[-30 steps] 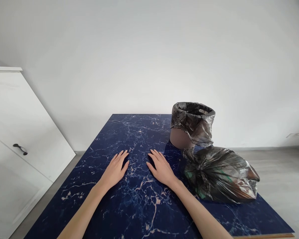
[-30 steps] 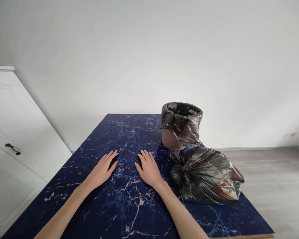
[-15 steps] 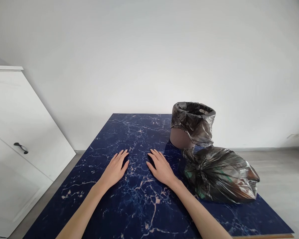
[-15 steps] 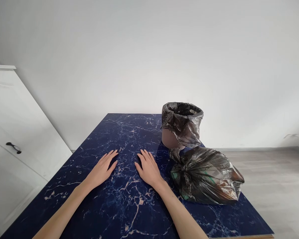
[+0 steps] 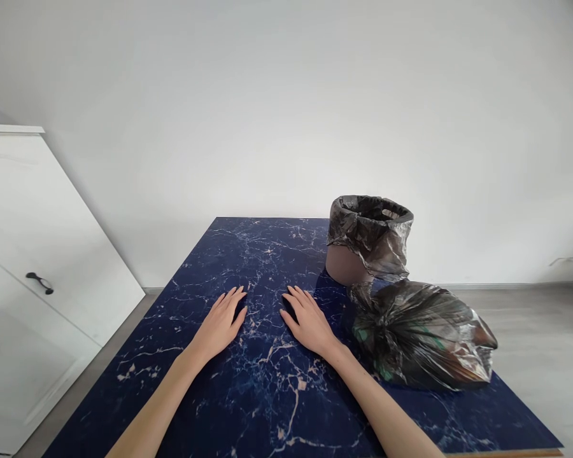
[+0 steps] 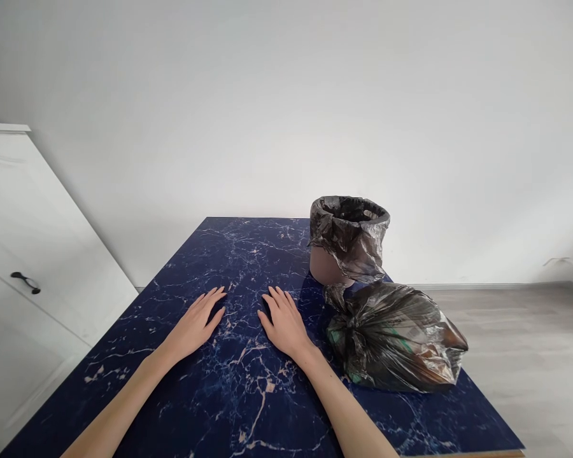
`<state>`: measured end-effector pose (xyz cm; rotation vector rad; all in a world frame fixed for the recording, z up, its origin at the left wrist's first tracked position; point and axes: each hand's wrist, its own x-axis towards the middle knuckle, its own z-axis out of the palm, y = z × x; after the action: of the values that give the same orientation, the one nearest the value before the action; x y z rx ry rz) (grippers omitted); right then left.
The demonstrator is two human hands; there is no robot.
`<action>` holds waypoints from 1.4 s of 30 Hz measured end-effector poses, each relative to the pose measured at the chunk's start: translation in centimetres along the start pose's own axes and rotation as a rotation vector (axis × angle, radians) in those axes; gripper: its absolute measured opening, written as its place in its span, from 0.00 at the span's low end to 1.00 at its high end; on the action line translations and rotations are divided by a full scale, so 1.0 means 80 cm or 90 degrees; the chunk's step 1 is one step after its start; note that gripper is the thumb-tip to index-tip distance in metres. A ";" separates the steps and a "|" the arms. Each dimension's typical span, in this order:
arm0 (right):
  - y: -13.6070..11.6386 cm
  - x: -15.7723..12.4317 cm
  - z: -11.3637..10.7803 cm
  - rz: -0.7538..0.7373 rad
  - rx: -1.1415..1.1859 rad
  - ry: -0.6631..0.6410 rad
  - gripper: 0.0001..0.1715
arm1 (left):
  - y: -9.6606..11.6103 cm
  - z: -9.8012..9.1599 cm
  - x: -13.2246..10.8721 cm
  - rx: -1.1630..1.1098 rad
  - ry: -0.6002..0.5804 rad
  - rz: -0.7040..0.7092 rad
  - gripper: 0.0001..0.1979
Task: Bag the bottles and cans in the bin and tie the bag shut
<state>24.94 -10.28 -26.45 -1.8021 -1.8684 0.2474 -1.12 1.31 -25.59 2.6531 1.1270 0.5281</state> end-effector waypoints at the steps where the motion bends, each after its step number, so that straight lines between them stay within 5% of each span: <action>1: 0.000 0.000 0.000 0.001 0.001 -0.001 0.36 | 0.000 0.000 0.000 0.000 -0.002 -0.001 0.28; 14: -0.010 -0.004 -0.002 0.004 -0.010 -0.019 0.36 | 0.003 -0.002 0.000 -0.001 -0.011 -0.007 0.29; 21: -0.050 -0.064 -0.032 -0.070 0.047 -0.057 0.33 | 0.000 0.002 -0.001 0.003 0.011 0.009 0.28; 26: -0.063 -0.140 -0.093 -0.048 0.004 0.189 0.20 | 0.001 0.003 -0.001 0.003 0.006 0.020 0.27; 30: -0.040 -0.183 -0.129 0.117 -0.030 0.360 0.17 | 0.002 0.002 0.000 0.006 -0.005 0.010 0.28; 37: 0.013 -0.191 -0.131 0.265 -0.103 0.328 0.27 | -0.002 0.003 0.002 0.000 0.002 0.022 0.28; 42: -0.009 -0.186 -0.108 0.214 -0.174 0.312 0.21 | -0.005 0.003 0.002 0.003 0.012 0.032 0.27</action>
<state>28.12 -26.69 -22.40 -2.1190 -1.3008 -0.3245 -1.15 1.68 -25.91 2.6918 1.0700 0.5626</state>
